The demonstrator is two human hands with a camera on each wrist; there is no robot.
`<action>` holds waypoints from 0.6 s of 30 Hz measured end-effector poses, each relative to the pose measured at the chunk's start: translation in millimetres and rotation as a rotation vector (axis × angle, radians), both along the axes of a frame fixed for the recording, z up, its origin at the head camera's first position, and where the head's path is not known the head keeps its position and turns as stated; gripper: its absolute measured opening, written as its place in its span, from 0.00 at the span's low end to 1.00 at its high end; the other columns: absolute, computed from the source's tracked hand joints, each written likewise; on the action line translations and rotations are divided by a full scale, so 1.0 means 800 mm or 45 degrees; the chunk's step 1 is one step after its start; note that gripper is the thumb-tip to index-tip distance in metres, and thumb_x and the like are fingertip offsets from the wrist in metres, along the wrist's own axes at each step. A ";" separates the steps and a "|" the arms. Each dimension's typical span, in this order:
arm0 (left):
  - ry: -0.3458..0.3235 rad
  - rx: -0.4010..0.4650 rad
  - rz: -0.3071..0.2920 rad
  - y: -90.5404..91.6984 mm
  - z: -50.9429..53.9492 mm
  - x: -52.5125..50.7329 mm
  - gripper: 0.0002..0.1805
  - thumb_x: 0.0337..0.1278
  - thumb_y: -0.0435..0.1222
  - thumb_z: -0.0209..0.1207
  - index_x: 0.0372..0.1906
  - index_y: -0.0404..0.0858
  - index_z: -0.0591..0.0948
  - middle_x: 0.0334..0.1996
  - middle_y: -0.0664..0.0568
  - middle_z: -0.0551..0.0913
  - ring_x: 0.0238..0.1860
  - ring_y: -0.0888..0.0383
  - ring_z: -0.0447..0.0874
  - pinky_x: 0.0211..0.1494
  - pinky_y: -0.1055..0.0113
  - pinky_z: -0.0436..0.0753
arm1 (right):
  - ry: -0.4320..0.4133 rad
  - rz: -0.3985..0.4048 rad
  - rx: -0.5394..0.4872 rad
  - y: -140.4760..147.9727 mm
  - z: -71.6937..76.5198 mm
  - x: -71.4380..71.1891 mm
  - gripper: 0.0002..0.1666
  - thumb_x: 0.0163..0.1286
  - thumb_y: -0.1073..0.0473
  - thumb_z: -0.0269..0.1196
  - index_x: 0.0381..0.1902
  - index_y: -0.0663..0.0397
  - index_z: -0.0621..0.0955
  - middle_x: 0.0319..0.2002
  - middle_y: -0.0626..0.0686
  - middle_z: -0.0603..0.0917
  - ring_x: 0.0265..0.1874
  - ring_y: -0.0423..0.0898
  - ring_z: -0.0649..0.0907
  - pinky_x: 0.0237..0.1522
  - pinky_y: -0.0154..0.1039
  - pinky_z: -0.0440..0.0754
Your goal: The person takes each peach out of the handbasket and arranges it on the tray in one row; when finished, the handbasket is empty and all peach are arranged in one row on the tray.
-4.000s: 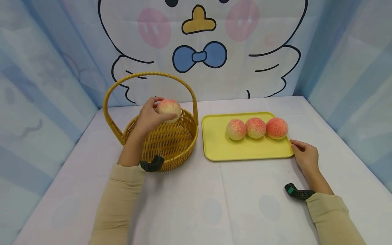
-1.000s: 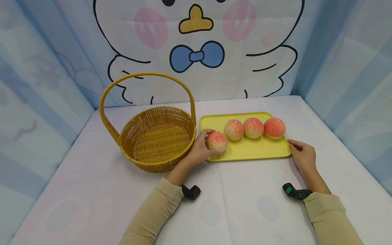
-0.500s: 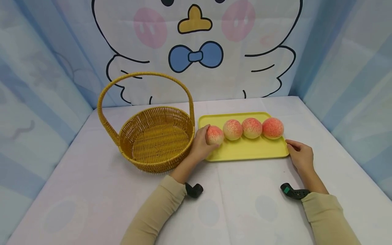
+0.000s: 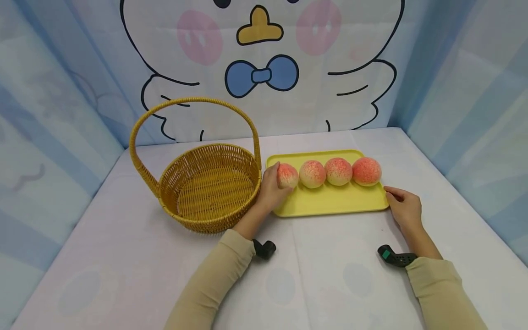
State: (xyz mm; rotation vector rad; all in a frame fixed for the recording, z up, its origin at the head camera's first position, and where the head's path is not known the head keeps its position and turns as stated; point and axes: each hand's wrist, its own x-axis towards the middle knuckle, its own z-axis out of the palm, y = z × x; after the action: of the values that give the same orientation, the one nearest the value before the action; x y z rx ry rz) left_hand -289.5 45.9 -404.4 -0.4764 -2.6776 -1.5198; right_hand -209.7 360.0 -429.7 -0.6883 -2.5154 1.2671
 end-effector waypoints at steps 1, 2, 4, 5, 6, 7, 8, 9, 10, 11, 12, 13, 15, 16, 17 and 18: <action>-0.002 -0.002 0.001 0.000 0.000 -0.001 0.44 0.48 0.29 0.65 0.69 0.32 0.55 0.65 0.37 0.56 0.65 0.46 0.56 0.66 0.59 0.56 | 0.006 0.003 0.004 0.000 0.000 0.000 0.22 0.72 0.59 0.47 0.59 0.65 0.72 0.56 0.63 0.73 0.52 0.52 0.71 0.40 0.24 0.71; -0.003 0.001 0.002 0.001 0.000 -0.002 0.44 0.48 0.29 0.65 0.69 0.32 0.55 0.65 0.37 0.56 0.65 0.46 0.56 0.66 0.59 0.57 | 0.012 0.004 0.008 0.000 0.001 0.001 0.22 0.72 0.59 0.47 0.58 0.65 0.73 0.55 0.63 0.74 0.52 0.52 0.71 0.39 0.24 0.71; -0.006 -0.001 0.006 0.001 0.000 -0.003 0.44 0.48 0.30 0.65 0.69 0.33 0.55 0.65 0.37 0.56 0.65 0.46 0.56 0.65 0.59 0.58 | 0.008 0.008 0.014 0.000 0.001 0.001 0.22 0.72 0.59 0.47 0.59 0.65 0.73 0.56 0.63 0.73 0.52 0.52 0.71 0.39 0.24 0.71; -0.005 -0.005 0.011 0.000 0.000 -0.003 0.44 0.48 0.30 0.65 0.69 0.33 0.55 0.65 0.37 0.56 0.65 0.46 0.56 0.65 0.59 0.58 | 0.006 0.011 0.012 -0.001 0.001 0.000 0.22 0.72 0.59 0.47 0.59 0.64 0.72 0.56 0.63 0.73 0.52 0.52 0.71 0.41 0.26 0.72; -0.004 -0.017 0.015 0.000 0.000 -0.003 0.45 0.48 0.31 0.65 0.69 0.33 0.53 0.66 0.37 0.56 0.65 0.46 0.56 0.66 0.58 0.57 | 0.000 0.013 0.011 -0.001 0.001 0.000 0.22 0.72 0.59 0.46 0.59 0.64 0.72 0.57 0.63 0.73 0.53 0.52 0.70 0.42 0.27 0.72; -0.002 -0.036 0.015 -0.001 0.000 -0.001 0.46 0.48 0.32 0.66 0.70 0.33 0.52 0.66 0.36 0.54 0.66 0.45 0.55 0.65 0.58 0.58 | -0.003 0.013 0.012 -0.002 0.002 0.000 0.22 0.72 0.59 0.46 0.59 0.64 0.72 0.57 0.63 0.73 0.53 0.52 0.70 0.43 0.28 0.72; 0.001 -0.062 0.015 -0.002 0.000 0.002 0.47 0.48 0.33 0.66 0.70 0.32 0.50 0.67 0.35 0.52 0.66 0.44 0.54 0.65 0.57 0.58 | -0.005 0.015 0.014 -0.002 0.002 0.000 0.22 0.72 0.59 0.46 0.60 0.63 0.72 0.57 0.63 0.72 0.54 0.53 0.70 0.44 0.30 0.73; 0.003 -0.097 0.012 -0.004 0.001 0.007 0.49 0.48 0.35 0.66 0.70 0.33 0.49 0.67 0.35 0.50 0.66 0.44 0.53 0.65 0.56 0.57 | -0.009 0.016 0.016 -0.002 0.002 0.000 0.22 0.72 0.58 0.46 0.60 0.63 0.72 0.57 0.63 0.72 0.54 0.53 0.70 0.44 0.29 0.73; 0.009 -0.140 0.004 -0.006 0.003 0.014 0.50 0.48 0.36 0.66 0.71 0.33 0.48 0.68 0.34 0.48 0.67 0.43 0.52 0.65 0.55 0.58 | -0.002 0.017 0.012 -0.003 0.003 0.000 0.23 0.72 0.58 0.47 0.60 0.63 0.72 0.57 0.63 0.73 0.54 0.53 0.70 0.43 0.28 0.72; 0.018 -0.189 -0.011 -0.009 0.006 0.023 0.50 0.48 0.38 0.67 0.70 0.33 0.49 0.68 0.34 0.46 0.67 0.42 0.50 0.65 0.54 0.57 | 0.000 0.019 0.012 -0.003 0.003 0.000 0.23 0.72 0.57 0.47 0.59 0.63 0.72 0.57 0.63 0.73 0.53 0.52 0.70 0.42 0.27 0.72; 0.029 -0.239 -0.038 -0.013 0.010 0.033 0.49 0.48 0.39 0.67 0.70 0.33 0.50 0.68 0.34 0.45 0.67 0.42 0.49 0.65 0.53 0.57 | -0.003 0.020 0.013 -0.003 0.003 0.000 0.23 0.72 0.56 0.48 0.60 0.63 0.72 0.56 0.63 0.73 0.52 0.52 0.70 0.40 0.25 0.71; 0.043 -0.294 -0.070 -0.018 0.015 0.045 0.47 0.48 0.41 0.66 0.69 0.34 0.53 0.69 0.34 0.46 0.67 0.42 0.50 0.64 0.52 0.58 | -0.004 0.020 0.010 -0.003 0.003 0.001 0.24 0.71 0.55 0.48 0.60 0.63 0.72 0.56 0.62 0.73 0.52 0.52 0.70 0.39 0.24 0.71; 0.075 -0.381 -0.164 -0.032 0.026 0.070 0.40 0.50 0.42 0.65 0.66 0.35 0.62 0.68 0.38 0.52 0.65 0.44 0.55 0.63 0.53 0.61 | -0.011 0.015 -0.006 -0.002 0.002 0.001 0.25 0.71 0.53 0.49 0.60 0.62 0.72 0.56 0.62 0.73 0.51 0.51 0.70 0.37 0.22 0.69; 0.078 -0.410 -0.220 -0.040 0.032 0.084 0.35 0.51 0.43 0.65 0.64 0.37 0.66 0.66 0.40 0.57 0.64 0.47 0.59 0.62 0.55 0.63 | -0.019 0.010 -0.015 -0.002 0.002 0.001 0.26 0.71 0.52 0.49 0.60 0.62 0.72 0.57 0.62 0.73 0.51 0.51 0.70 0.37 0.22 0.69; 0.081 -0.425 -0.279 -0.049 0.038 0.096 0.31 0.52 0.43 0.64 0.61 0.38 0.70 0.64 0.43 0.63 0.62 0.50 0.62 0.61 0.57 0.66 | -0.027 0.004 -0.020 -0.001 0.001 0.000 0.27 0.70 0.51 0.49 0.60 0.61 0.72 0.57 0.61 0.72 0.52 0.51 0.69 0.37 0.22 0.69; 0.082 -0.430 -0.330 -0.058 0.044 0.108 0.27 0.53 0.43 0.63 0.58 0.39 0.73 0.61 0.46 0.68 0.59 0.52 0.67 0.58 0.59 0.69 | -0.035 -0.002 -0.027 0.000 0.001 0.000 0.27 0.70 0.50 0.49 0.61 0.61 0.71 0.57 0.61 0.72 0.52 0.51 0.69 0.37 0.22 0.69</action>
State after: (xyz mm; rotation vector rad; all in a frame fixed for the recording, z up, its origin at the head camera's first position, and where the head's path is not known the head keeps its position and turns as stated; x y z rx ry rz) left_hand -202.9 -0.7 -369.3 -0.9004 -2.9213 -1.0677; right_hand -209.7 360.2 -428.7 -0.7179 -2.5262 1.2943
